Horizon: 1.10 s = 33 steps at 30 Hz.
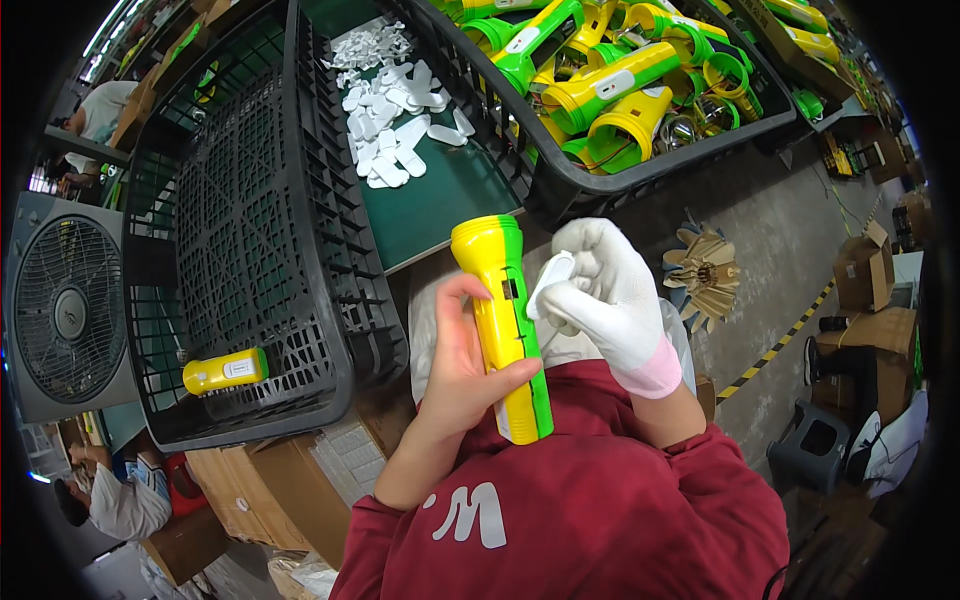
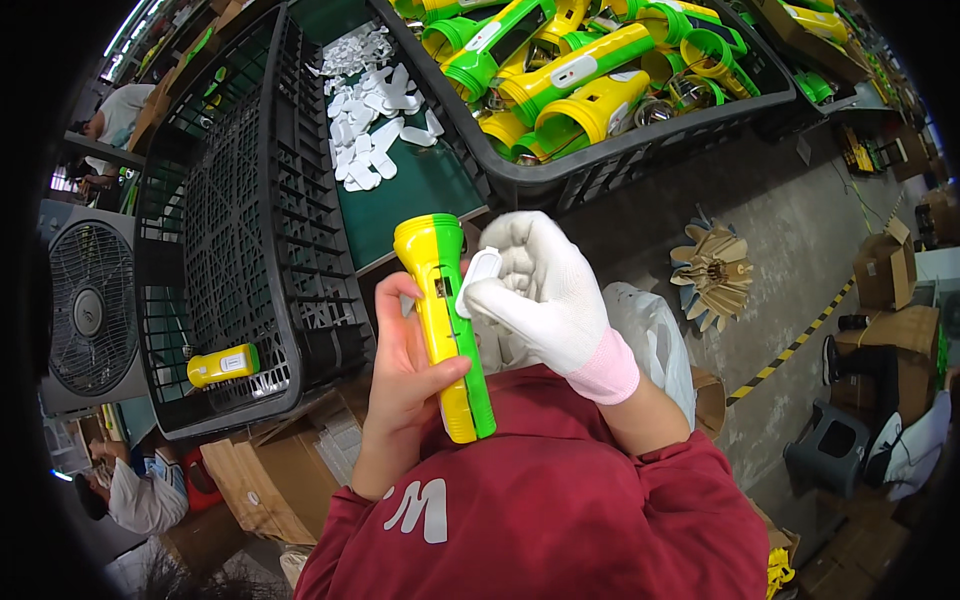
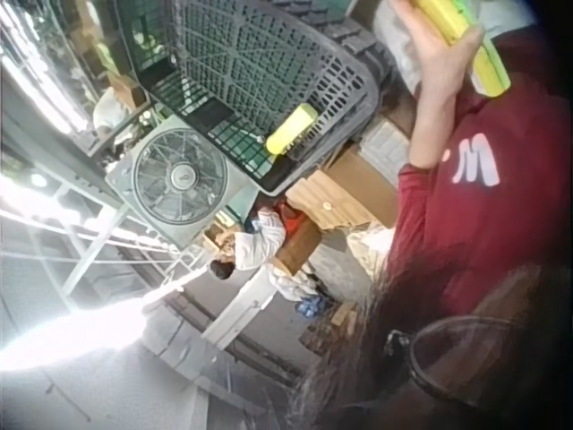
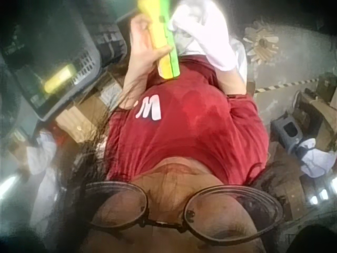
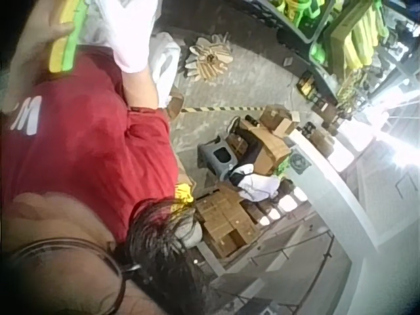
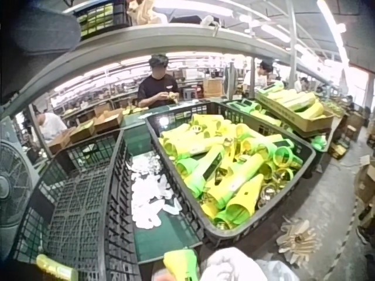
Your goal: The person assembles flashlights by fitting switch components into flashlight bodies by hand and placing the assembled flashlights into a plastic crate.
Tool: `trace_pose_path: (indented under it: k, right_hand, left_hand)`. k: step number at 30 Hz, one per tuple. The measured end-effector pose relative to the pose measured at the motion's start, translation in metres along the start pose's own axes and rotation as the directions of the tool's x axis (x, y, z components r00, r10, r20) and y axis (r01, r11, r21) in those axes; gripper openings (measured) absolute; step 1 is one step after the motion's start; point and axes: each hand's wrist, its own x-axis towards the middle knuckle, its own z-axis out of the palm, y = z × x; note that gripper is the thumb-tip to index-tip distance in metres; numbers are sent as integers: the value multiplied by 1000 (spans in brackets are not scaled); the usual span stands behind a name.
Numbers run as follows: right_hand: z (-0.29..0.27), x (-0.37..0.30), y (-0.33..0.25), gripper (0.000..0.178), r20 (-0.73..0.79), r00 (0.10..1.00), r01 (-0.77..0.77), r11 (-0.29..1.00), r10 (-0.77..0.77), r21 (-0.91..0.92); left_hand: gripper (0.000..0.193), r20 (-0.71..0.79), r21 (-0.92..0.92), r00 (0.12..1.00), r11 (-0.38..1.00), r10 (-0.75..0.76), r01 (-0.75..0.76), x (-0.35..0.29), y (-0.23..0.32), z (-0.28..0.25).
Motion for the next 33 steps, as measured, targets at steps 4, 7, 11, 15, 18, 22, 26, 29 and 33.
trace_pose_path:
  k: [4,7,11,15,18,22,26,29,33]
  right_hand:
    - [1,-5,3,26,68,997,34,999,-36,32]
    - [-1,-7,8,25,93,995,42,999,-45,34]
    - [-2,-9,15,17,102,986,141,985,-131,-101]
    - [-2,-9,14,12,114,991,88,984,-71,-153]
    - [-9,-7,13,12,169,974,200,916,-149,-347]
    - [-9,-1,-1,12,298,938,317,778,-174,-543]
    - [-12,8,-10,13,479,860,468,641,-173,-609]
    - [-12,14,-10,12,569,805,547,585,-170,-599]
    - [-6,18,-16,12,586,804,535,550,-100,-641]
  left_hand:
    - [77,-63,-61,998,998,21,-25,-1,-1,6]
    - [81,-92,19,995,999,-25,27,-2,-3,4]
    - [82,-84,26,996,999,-32,34,-1,-3,4]
    - [80,-110,-32,990,996,-84,81,0,-5,2]
    - [77,-116,-34,990,996,-80,77,-1,-8,1]
    - [75,-87,-42,992,995,-89,85,-2,-6,1]
    - [76,-83,-92,988,988,-131,123,-1,-6,-1]
    - [76,-72,-107,988,986,-135,127,-1,-8,-2]
    - [79,-67,-76,991,991,-114,109,1,-4,-2]
